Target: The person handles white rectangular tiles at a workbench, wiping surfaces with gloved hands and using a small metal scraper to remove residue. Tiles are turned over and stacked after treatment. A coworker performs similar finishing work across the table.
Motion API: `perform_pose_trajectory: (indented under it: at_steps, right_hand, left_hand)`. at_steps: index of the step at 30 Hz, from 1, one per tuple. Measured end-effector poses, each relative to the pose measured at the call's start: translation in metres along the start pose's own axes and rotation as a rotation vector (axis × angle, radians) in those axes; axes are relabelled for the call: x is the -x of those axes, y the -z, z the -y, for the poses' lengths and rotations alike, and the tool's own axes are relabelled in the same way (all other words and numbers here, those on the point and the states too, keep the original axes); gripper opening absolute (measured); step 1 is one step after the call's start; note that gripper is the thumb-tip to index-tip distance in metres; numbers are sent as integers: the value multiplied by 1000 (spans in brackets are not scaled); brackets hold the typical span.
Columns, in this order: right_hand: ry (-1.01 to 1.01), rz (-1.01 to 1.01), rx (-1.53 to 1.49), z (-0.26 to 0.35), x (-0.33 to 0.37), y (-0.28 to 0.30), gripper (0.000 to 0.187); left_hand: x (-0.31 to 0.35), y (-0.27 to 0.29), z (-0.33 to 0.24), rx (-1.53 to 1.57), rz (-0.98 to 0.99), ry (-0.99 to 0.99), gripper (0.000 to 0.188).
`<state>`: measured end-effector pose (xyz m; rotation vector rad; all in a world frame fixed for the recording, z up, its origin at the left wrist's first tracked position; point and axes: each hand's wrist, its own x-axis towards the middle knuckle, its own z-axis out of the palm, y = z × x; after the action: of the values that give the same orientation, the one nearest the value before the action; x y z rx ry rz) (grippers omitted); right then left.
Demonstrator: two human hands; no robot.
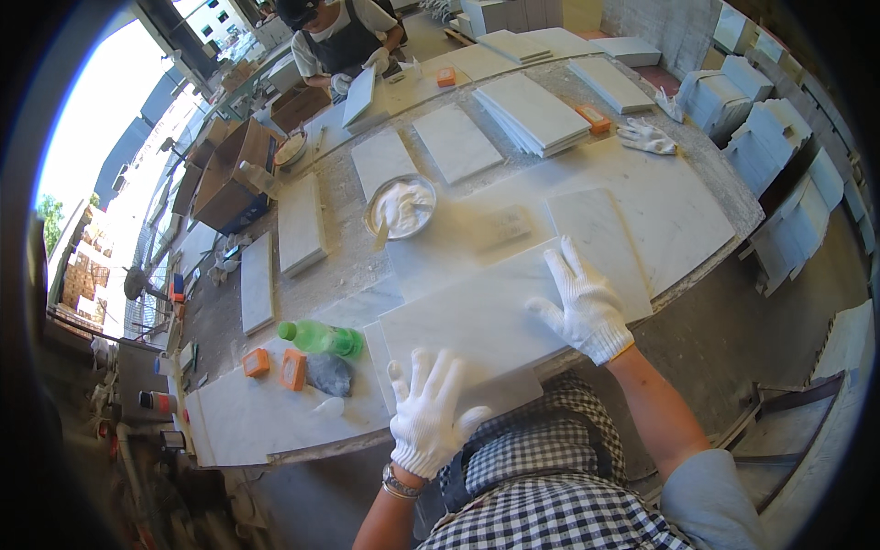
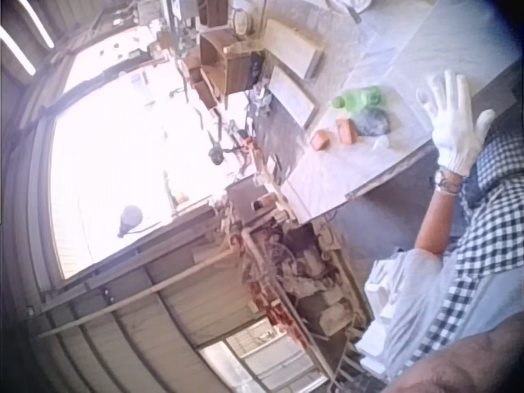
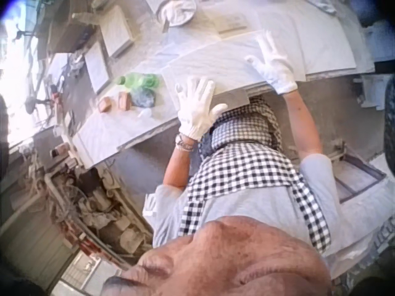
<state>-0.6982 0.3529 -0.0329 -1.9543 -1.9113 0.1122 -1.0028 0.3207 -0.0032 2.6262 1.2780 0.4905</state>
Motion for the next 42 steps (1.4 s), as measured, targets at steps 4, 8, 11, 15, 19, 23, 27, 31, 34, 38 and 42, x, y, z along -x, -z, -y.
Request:
perform_pose_trajectory:
  at_steps: [4,8,11,15,19,23,27,31,34,38,42]
  right_hand:
    - [-103,-4,-26,1,9,-2,90]
    - [-138,16,2,5,9,1,88]
    - [-128,28,5,3,17,3,87]
    - [-255,-60,-121,-1,42,5,82]
    - [-361,-85,-218,0,59,7,73]
    - [-372,-55,-392,9,80,14,66]
    - [-364,-22,-643,0,101,19,41]
    - [-521,-107,-658,-30,87,12,36]
    - [-420,-127,-444,-49,61,0,35]
    - [-347,43,-351,-56,32,-21,40]
    - [-287,105,-348,-50,5,-39,41]
  left_hand:
    - [27,4,8,136,46,169,75]
    - [0,-3,36,-105,-148,176,74]
    - [-13,-7,45,-35,-97,260,71]
    - [-3,-12,38,-28,-80,258,73]
    - [2,-23,41,-36,-134,388,77]
    - [7,-30,47,-95,-150,364,74]
    - [17,-31,52,31,-216,379,70]
    - [23,-41,53,40,-344,366,64]
    - [23,-44,55,104,-411,347,63]
    - [24,-36,49,206,-404,328,53]
    - [23,-28,42,114,-341,353,57]
